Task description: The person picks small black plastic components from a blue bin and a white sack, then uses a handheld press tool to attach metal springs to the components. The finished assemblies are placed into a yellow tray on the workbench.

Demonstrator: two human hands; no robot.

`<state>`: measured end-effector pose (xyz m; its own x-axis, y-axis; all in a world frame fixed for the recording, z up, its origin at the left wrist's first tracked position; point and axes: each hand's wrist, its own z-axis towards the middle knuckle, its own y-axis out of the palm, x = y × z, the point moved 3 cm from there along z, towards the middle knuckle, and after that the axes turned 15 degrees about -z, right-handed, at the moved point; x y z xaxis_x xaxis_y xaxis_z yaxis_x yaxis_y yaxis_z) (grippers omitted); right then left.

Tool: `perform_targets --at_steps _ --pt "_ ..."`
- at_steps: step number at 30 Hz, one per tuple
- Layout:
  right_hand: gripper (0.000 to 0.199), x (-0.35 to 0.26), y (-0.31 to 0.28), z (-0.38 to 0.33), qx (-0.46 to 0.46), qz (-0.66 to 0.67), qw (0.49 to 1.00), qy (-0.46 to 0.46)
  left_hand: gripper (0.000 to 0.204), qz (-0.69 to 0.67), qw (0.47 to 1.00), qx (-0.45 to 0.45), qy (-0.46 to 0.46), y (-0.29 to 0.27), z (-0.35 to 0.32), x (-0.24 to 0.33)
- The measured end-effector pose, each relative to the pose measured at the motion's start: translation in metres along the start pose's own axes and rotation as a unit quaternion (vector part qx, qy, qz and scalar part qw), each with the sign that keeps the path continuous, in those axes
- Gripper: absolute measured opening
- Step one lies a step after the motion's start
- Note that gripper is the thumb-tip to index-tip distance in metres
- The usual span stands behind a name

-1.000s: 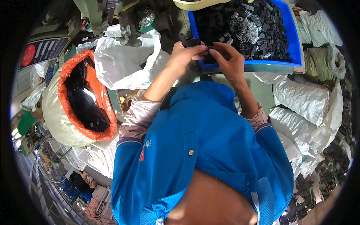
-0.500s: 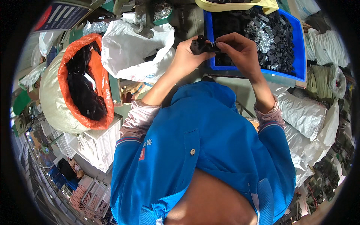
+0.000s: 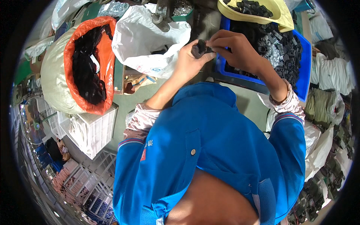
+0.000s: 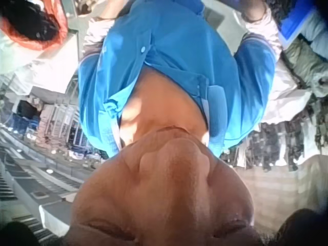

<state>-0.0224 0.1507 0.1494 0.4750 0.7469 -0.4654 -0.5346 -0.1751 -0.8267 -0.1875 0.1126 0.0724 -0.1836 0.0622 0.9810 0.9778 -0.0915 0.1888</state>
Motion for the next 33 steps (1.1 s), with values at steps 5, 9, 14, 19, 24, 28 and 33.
perform_targets --at_steps 5,9,14,19,24,28,33 --pt "0.052 -0.006 0.019 -0.008 0.115 0.064 0.983 0.126 0.035 -0.120 0.988 0.097 0.030 0.003 -0.005 0.019" --pt "0.037 -0.017 0.063 -0.030 0.189 0.104 0.947 0.236 0.031 -0.133 0.980 0.140 0.038 -0.001 -0.007 0.016" --pt "0.025 0.002 0.066 -0.031 0.168 0.348 0.868 0.311 0.024 -0.157 0.982 0.102 0.000 -0.018 -0.005 0.020" --pt "0.028 0.015 0.056 -0.030 0.071 0.427 0.842 0.322 0.016 0.032 0.992 0.051 0.110 -0.026 -0.001 0.029" --pt "0.030 0.016 0.060 -0.032 0.111 0.484 0.809 0.315 0.014 0.118 0.989 0.049 0.077 -0.027 -0.005 0.034" --pt "0.027 0.015 0.063 -0.032 0.125 0.461 0.831 0.285 0.014 0.006 0.996 0.066 0.060 -0.028 -0.005 0.023" --pt "0.027 0.017 0.067 -0.031 0.141 0.417 0.861 0.254 0.021 -0.144 0.987 0.073 0.018 -0.029 -0.002 0.008"
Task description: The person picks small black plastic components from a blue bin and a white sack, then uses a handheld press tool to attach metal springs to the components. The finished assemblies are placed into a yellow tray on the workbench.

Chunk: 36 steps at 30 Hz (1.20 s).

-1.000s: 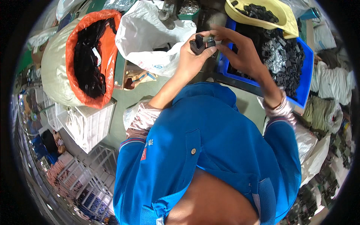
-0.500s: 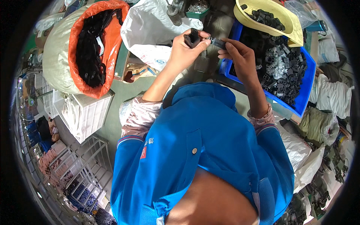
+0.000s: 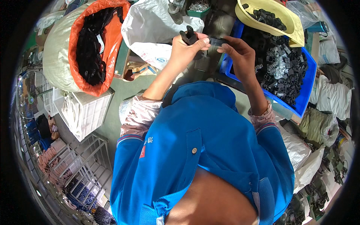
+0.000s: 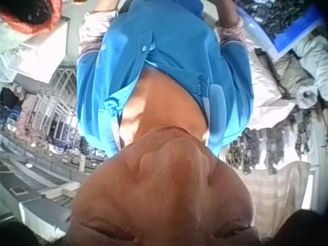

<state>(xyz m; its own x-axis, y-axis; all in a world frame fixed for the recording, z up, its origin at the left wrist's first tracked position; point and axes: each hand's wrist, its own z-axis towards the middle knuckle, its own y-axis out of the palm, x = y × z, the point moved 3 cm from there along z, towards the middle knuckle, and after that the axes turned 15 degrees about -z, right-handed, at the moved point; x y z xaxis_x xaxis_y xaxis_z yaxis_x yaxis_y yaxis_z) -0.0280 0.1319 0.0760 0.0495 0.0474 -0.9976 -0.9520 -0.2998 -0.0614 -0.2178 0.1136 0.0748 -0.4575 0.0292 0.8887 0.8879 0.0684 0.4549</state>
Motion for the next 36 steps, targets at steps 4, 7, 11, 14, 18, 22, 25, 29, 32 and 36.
perform_targets --at_steps 4,7,11,14,18,22,25,29,32,36 --pt "0.031 0.005 -0.009 0.007 -0.008 0.090 0.993 0.077 0.034 -0.089 0.988 -0.001 -0.127 -0.006 0.001 0.001" --pt "0.031 0.002 -0.025 0.012 -0.028 0.125 0.987 0.095 0.035 -0.202 0.957 -0.047 -0.200 -0.011 -0.004 0.011" --pt "0.026 -0.017 -0.035 0.023 -0.032 0.096 0.994 0.041 0.030 -0.221 0.948 -0.087 -0.214 0.003 -0.011 0.012" --pt "0.022 -0.027 -0.042 0.032 -0.056 0.099 0.993 0.022 0.035 -0.071 0.964 -0.129 -0.221 0.009 -0.016 0.013" --pt "0.023 -0.029 -0.044 0.036 -0.073 0.035 0.996 0.028 0.041 -0.019 0.961 -0.137 -0.238 0.017 -0.020 0.013" --pt "0.023 -0.026 -0.044 0.034 -0.081 -0.009 0.996 0.045 0.039 -0.028 0.964 -0.141 -0.224 0.018 -0.022 0.009" --pt "0.023 -0.025 -0.044 0.033 -0.095 -0.014 0.994 0.055 0.037 -0.016 0.962 -0.156 -0.224 0.019 -0.019 0.008" --pt "0.026 -0.026 -0.046 0.034 -0.100 -0.028 0.992 0.077 0.036 0.008 0.961 -0.161 -0.225 0.025 -0.018 0.006" --pt "0.028 -0.023 -0.044 0.033 -0.114 -0.018 0.988 0.100 0.035 0.011 0.960 -0.157 -0.233 0.028 -0.016 0.003" --pt "0.025 -0.021 -0.043 0.028 -0.127 -0.021 0.988 0.080 0.032 0.000 0.960 -0.160 -0.229 0.031 -0.012 0.000"
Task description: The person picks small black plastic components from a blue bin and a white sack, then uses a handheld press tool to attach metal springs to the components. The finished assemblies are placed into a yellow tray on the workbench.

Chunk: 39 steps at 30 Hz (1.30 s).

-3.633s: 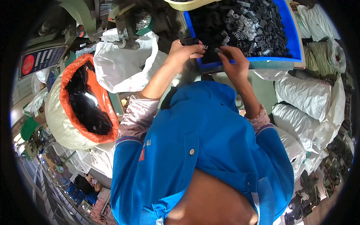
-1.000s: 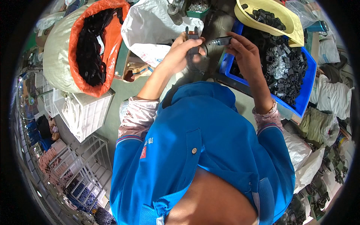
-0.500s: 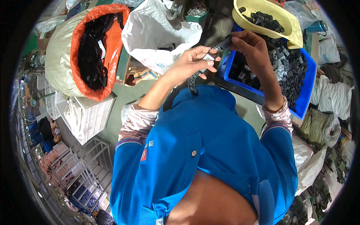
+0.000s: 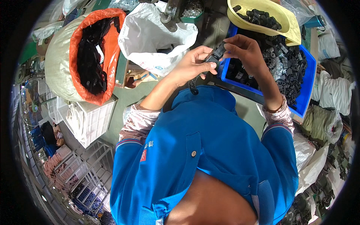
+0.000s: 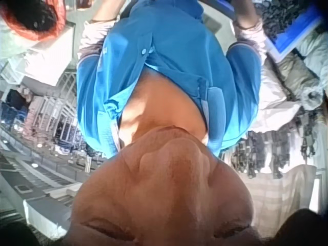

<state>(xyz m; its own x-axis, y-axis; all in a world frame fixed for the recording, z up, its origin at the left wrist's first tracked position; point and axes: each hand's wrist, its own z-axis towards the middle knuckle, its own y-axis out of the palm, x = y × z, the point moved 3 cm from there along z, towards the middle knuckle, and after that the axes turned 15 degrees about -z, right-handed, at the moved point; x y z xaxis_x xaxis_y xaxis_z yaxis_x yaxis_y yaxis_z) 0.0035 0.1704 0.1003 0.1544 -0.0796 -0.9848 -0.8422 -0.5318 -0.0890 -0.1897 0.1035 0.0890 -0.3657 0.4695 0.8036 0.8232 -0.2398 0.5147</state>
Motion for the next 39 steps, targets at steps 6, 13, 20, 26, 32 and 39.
perform_targets --at_steps 6,13,20,26,32,39 --pt "0.024 0.007 0.006 -0.005 0.022 -0.014 1.000 0.008 0.030 0.002 1.000 0.009 0.007 0.004 0.007 0.000" --pt "0.014 0.004 0.010 -0.011 0.048 -0.010 0.998 -0.043 0.032 0.117 0.977 0.126 0.122 0.009 0.015 0.006" --pt "0.020 -0.031 -0.021 0.010 -0.011 -0.129 0.989 -0.064 0.032 0.108 0.967 0.135 0.188 0.001 0.010 0.007" --pt "0.025 -0.023 -0.121 0.127 0.064 -0.670 0.706 -0.218 0.034 0.162 0.949 0.170 0.212 -0.011 0.006 0.013" --pt "0.028 -0.011 -0.115 0.149 -0.010 -0.749 0.627 -0.214 0.034 0.092 0.942 0.200 0.253 -0.025 0.001 0.018" --pt "0.031 -0.073 -0.067 0.069 0.005 -0.437 0.888 -0.145 0.029 0.092 0.946 0.171 0.258 -0.052 -0.004 0.044"
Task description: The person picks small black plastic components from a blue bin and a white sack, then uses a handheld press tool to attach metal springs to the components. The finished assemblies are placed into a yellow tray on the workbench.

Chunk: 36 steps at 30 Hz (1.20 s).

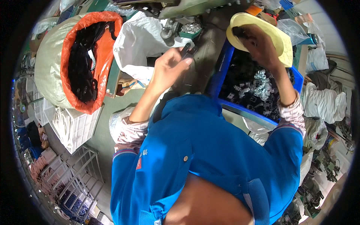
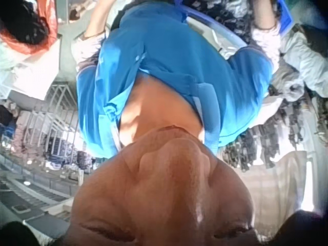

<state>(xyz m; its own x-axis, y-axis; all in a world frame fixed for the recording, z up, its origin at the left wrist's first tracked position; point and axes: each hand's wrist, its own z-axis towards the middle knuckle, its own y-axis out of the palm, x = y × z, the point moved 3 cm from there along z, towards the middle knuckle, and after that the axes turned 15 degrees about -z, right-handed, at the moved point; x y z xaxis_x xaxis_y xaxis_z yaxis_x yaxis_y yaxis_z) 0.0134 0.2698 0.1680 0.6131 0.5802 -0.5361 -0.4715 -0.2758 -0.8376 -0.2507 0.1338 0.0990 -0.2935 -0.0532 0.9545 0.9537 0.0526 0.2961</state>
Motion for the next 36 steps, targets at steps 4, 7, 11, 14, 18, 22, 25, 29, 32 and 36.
perform_targets --at_steps 4,7,11,14,18,22,25,29,32,36 --pt "0.036 -0.055 0.039 -0.008 0.010 0.096 0.995 -0.030 0.024 0.087 0.993 -0.059 0.063 -0.015 0.014 0.013" --pt "0.033 -0.071 0.068 -0.003 -0.009 0.234 0.969 0.078 0.025 0.090 0.989 -0.093 0.066 -0.032 0.018 0.018" --pt "0.024 -0.086 0.097 0.009 0.029 0.275 0.953 0.121 0.027 0.091 0.989 -0.112 0.030 -0.051 0.018 0.026" --pt "0.026 -0.100 0.102 0.019 0.026 0.239 0.963 0.120 0.027 0.109 0.986 -0.123 0.035 -0.070 0.022 0.028" --pt "0.025 -0.111 0.115 0.033 0.041 0.201 0.972 0.110 0.030 0.168 0.974 -0.139 0.068 -0.088 0.028 0.034" --pt "0.024 -0.119 0.126 0.043 0.043 0.197 0.973 0.115 0.016 0.249 0.948 -0.174 0.094 -0.100 0.038 0.046" --pt "0.025 -0.123 0.137 0.050 0.063 0.192 0.973 0.113 0.026 0.304 0.927 -0.194 0.106 -0.103 0.046 0.052" --pt "0.025 -0.122 0.145 0.061 0.104 0.187 0.970 0.111 0.037 0.353 0.886 -0.239 0.183 -0.108 0.063 0.059" --pt "0.025 -0.125 0.145 0.066 0.139 0.179 0.968 0.107 0.038 0.379 0.855 -0.271 0.228 -0.107 0.076 0.071" --pt "0.021 -0.134 0.136 0.075 0.208 0.166 0.960 0.088 0.018 0.375 0.830 -0.295 0.287 -0.107 0.097 0.078"
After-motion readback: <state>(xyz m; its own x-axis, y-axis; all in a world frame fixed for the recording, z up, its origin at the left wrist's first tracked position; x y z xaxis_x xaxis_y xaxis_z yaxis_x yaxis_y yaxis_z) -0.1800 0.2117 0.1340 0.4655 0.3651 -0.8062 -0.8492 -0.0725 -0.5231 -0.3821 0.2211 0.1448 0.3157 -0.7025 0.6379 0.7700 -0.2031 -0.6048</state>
